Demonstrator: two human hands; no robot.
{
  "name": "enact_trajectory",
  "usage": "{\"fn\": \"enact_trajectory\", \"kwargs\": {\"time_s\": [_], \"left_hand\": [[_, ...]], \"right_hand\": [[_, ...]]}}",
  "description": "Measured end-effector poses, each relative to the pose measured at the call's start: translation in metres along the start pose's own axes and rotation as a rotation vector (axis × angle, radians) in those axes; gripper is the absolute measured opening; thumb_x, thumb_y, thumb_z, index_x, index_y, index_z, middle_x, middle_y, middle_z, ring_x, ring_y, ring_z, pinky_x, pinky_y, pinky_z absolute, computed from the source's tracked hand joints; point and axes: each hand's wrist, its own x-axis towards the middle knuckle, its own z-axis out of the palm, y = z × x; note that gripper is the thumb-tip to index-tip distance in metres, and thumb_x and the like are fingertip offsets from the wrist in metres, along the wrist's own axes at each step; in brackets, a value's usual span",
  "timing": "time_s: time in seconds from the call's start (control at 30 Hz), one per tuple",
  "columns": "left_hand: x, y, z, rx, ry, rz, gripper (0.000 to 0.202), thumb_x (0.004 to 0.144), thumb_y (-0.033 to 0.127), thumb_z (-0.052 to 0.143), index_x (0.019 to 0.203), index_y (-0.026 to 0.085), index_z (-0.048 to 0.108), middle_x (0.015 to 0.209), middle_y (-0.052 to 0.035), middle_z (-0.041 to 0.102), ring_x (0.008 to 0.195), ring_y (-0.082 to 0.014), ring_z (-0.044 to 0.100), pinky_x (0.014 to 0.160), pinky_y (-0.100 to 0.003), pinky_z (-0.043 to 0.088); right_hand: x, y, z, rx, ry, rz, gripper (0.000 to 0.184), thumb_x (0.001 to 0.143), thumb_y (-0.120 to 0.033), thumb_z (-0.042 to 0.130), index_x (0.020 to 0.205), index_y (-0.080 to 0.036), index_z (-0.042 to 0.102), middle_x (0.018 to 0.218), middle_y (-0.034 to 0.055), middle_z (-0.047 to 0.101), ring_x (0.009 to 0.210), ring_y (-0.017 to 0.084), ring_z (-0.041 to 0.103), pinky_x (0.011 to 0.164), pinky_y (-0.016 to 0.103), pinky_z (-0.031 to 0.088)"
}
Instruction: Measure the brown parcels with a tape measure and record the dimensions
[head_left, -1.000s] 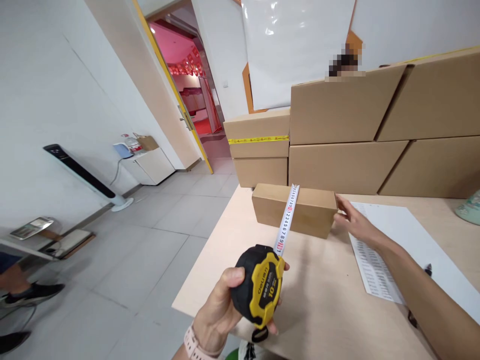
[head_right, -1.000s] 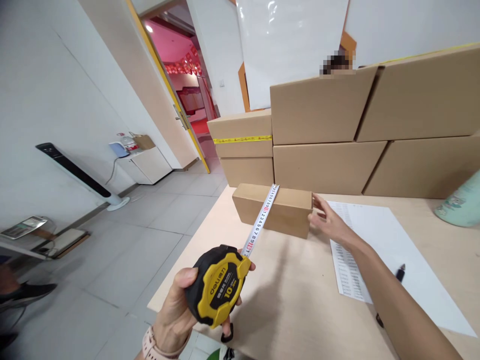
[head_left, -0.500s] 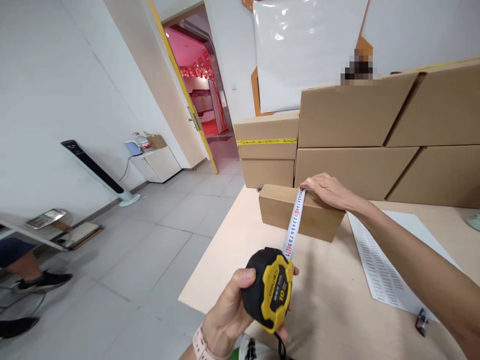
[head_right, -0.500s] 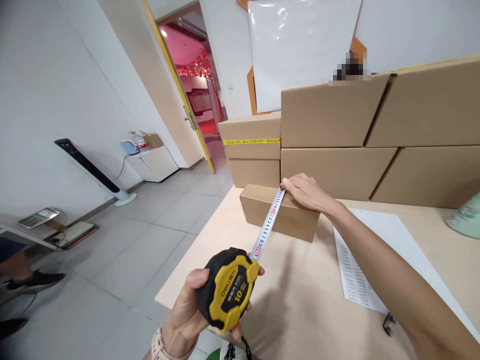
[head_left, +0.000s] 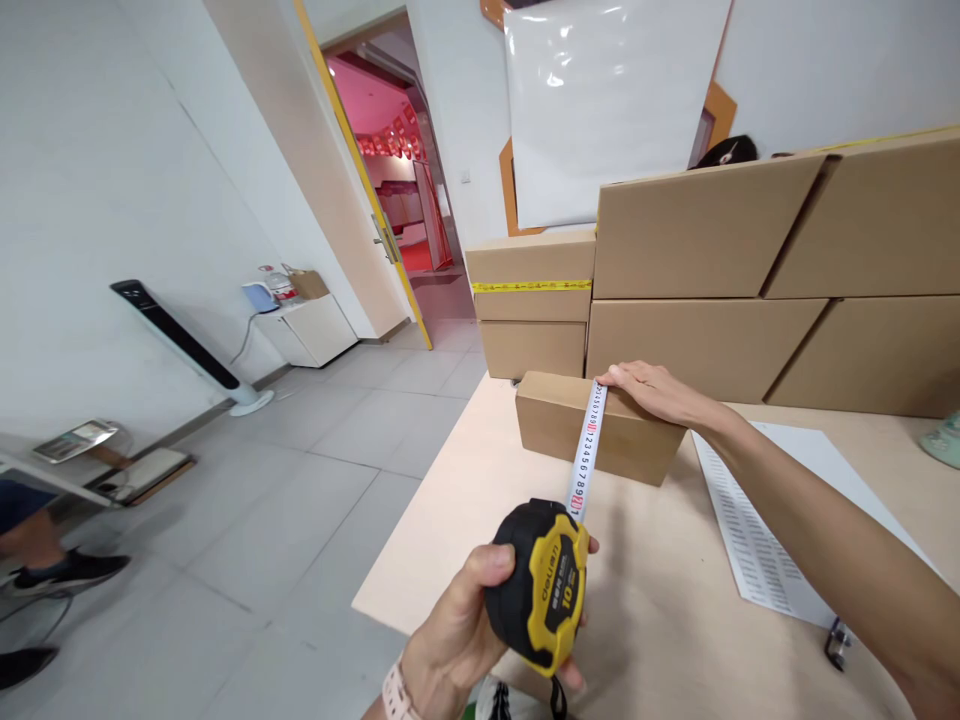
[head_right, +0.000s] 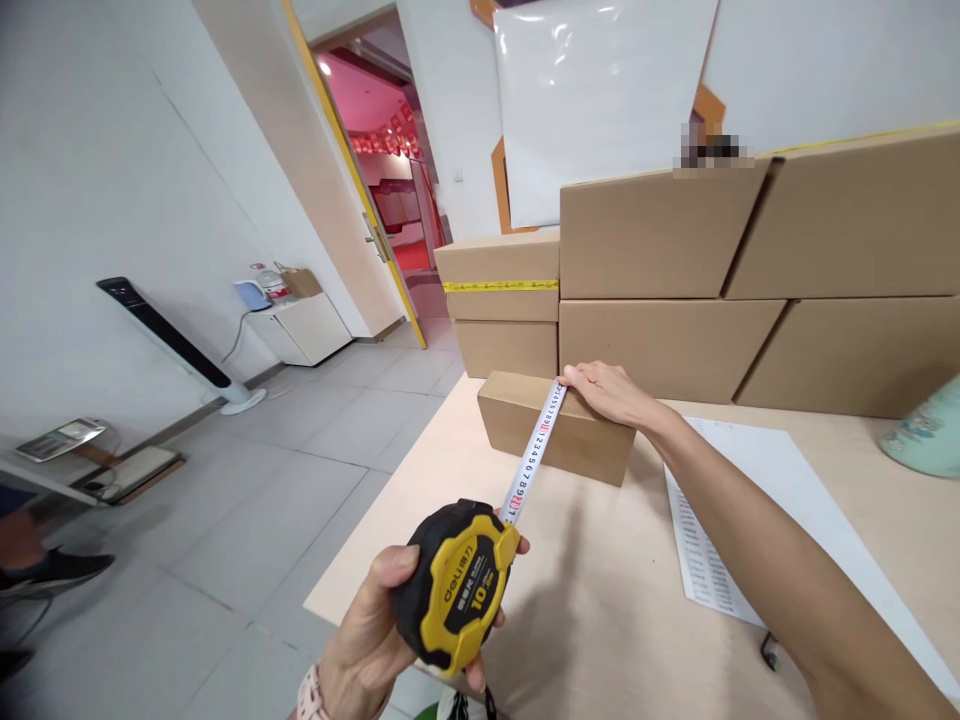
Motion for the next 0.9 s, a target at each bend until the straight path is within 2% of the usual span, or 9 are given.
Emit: {"fn": "enact_trajectory", "kwargs": {"time_s": [0.07,0.2,0.33,0.47,0.6,0.8,0.9], "left_hand": [[-0.0001,-0.0009,-0.0005,-0.003,-0.008,0.001,0.055,0.079,0.043,0.062,0.125,0.012,0.058,0.104,-0.0133,0.064,0.087,-0.0223,0.065,0.064,-0.034,0.062],[-0.0005,-0.0023,-0.0010,0.008,0.009,0.023,0.054,0.079,0.043,0.063,0.124,0.013,0.059,0.123,-0.0157,0.058,0.088,-0.0234,0.065,0.063,-0.035,0.062],[-0.0010,-0.0030,0.0003,0.016,0.017,0.016,0.056,0.078,0.043,0.065,0.124,0.012,0.060,0.120,-0.0166,0.060,0.087,-0.0233,0.065,0.063,-0.036,0.062],[-0.0010,-0.0028,0.0011,0.023,0.039,0.017,0.056,0.077,0.043,0.065,0.124,0.012,0.060,0.126,-0.0178,0.057,0.087,-0.0239,0.065,0.061,-0.036,0.062],[-0.0007,-0.0029,-0.0002,0.015,0.028,0.011,0.056,0.077,0.042,0.065,0.124,0.012,0.059,0.121,-0.0174,0.059,0.088,-0.0243,0.065,0.063,-0.036,0.062],[-0.0021,-0.0035,-0.0017,0.008,0.002,0.006,0.055,0.079,0.043,0.064,0.123,0.010,0.060,0.101,-0.0142,0.064,0.087,-0.0230,0.065,0.064,-0.035,0.062],[-0.0026,-0.0040,-0.0020,0.012,0.002,0.006,0.055,0.079,0.043,0.064,0.123,0.011,0.060,0.102,-0.0137,0.064,0.087,-0.0227,0.065,0.065,-0.035,0.062]], "right_hand": [[-0.0022,-0.0017,-0.0012,0.012,-0.007,0.007,0.053,0.096,-0.050,0.021,0.084,-0.028,0.068,0.093,0.0030,0.071,0.095,0.027,0.061,0.089,0.043,0.043],[-0.0011,0.0018,-0.0002,0.027,0.000,0.001,0.054,0.097,-0.050,0.021,0.085,-0.026,0.068,0.102,0.0035,0.071,0.100,0.027,0.061,0.095,0.042,0.038],[0.0019,0.0043,0.0006,0.029,-0.007,-0.018,0.054,0.097,-0.049,0.020,0.083,-0.025,0.066,0.100,0.0038,0.071,0.097,0.026,0.061,0.094,0.042,0.037],[0.0021,0.0030,-0.0001,0.026,-0.011,-0.014,0.053,0.097,-0.049,0.021,0.081,-0.026,0.065,0.096,0.0032,0.072,0.094,0.026,0.061,0.092,0.042,0.039],[0.0016,0.0030,-0.0002,0.032,-0.012,-0.013,0.053,0.097,-0.049,0.020,0.086,-0.026,0.067,0.099,0.0036,0.071,0.097,0.027,0.061,0.093,0.043,0.038],[0.0014,0.0033,0.0001,0.029,-0.011,-0.006,0.054,0.097,-0.049,0.021,0.090,-0.026,0.069,0.100,0.0038,0.071,0.098,0.027,0.061,0.094,0.043,0.039],[0.0013,0.0029,0.0001,0.031,-0.012,0.005,0.054,0.097,-0.050,0.021,0.093,-0.026,0.070,0.102,0.0035,0.071,0.100,0.027,0.061,0.096,0.042,0.038]]}}
